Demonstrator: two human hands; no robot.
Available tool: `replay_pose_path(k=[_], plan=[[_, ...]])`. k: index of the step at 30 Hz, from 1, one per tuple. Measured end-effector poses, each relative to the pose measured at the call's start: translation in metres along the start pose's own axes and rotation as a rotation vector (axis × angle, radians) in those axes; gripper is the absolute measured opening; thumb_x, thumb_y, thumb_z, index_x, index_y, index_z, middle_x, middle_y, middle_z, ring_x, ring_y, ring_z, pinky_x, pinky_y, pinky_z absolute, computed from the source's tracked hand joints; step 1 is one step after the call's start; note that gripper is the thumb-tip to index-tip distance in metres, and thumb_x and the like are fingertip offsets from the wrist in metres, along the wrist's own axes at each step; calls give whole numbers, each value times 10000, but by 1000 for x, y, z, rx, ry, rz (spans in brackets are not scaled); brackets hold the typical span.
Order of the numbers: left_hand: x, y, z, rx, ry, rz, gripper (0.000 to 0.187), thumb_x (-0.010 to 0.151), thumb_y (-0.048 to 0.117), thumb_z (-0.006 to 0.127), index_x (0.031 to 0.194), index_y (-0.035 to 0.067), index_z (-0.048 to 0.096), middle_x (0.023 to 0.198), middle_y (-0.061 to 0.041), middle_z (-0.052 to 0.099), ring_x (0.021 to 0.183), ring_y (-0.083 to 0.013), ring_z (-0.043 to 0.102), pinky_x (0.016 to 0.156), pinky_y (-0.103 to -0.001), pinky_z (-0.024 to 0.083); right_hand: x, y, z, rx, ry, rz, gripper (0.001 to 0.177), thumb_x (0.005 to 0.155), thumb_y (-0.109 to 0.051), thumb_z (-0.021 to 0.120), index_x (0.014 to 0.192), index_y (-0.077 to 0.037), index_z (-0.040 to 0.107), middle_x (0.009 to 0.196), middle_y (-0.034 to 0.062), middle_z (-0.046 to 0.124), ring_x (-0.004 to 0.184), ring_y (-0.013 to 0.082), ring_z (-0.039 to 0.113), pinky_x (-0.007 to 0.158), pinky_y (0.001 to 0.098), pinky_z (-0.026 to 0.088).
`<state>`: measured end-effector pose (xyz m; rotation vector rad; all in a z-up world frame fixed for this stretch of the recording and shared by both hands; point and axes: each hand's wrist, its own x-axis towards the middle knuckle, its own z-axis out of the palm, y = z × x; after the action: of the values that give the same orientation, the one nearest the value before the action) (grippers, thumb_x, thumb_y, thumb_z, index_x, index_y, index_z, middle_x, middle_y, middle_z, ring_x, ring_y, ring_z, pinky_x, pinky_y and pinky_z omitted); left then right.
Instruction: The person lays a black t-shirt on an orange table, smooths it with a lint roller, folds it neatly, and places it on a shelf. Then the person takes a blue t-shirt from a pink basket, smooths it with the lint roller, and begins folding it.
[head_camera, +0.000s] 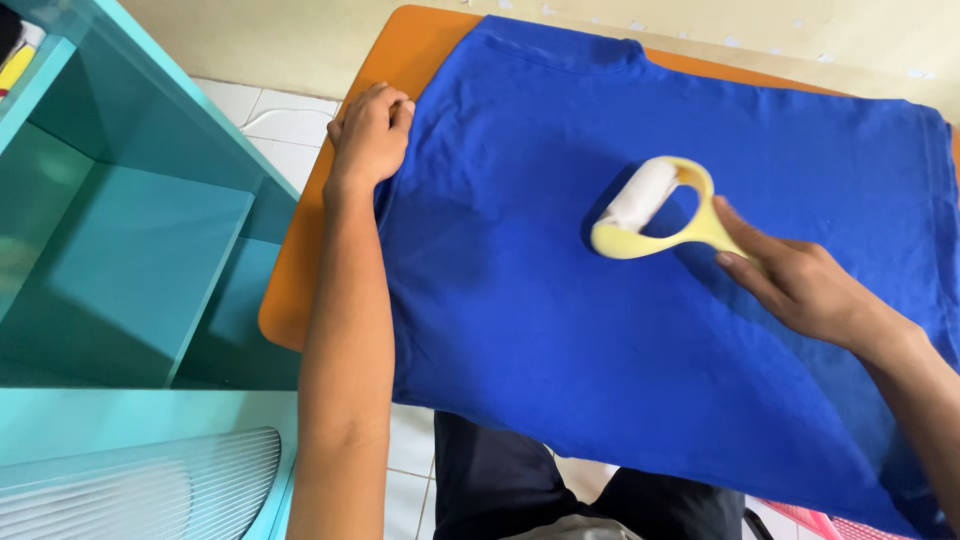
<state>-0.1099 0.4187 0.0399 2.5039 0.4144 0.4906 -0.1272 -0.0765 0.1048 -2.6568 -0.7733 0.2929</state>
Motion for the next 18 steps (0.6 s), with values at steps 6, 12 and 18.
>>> replay_pose_path(k=[6, 12, 18], plan=[[-3, -4, -10, -57, 50, -16, 134, 957, 261, 710, 977, 129, 729, 1112, -94, 694, 1072, -293, 659, 910, -450, 522, 63, -46, 9, -29, 185, -404, 573, 1041, -296, 558, 1547, -56, 439, 893, 229, 714, 788, 357, 714, 779, 457, 547], [-2, -4, -5, -38, 76, -44, 157, 958, 258, 692, 974, 103, 709, 1063, -108, 711, 997, -323, 682, 860, -479, 522, 154, -106, 36, 14, 112, -283, 607, 1064, -336, 517, 1619, -157, 350, 843, 288, 698, 830, 479, 698, 807, 552, 538], [0, 0, -6, 57, 88, -85, 140, 970, 230, 667, 989, 94, 694, 1069, -121, 696, 1043, -355, 650, 862, -521, 488, 199, -150, 45, -28, 103, -241, 604, 1085, -398, 454, 1641, -252, 268, 931, 280, 713, 932, 511, 676, 879, 594, 516]])
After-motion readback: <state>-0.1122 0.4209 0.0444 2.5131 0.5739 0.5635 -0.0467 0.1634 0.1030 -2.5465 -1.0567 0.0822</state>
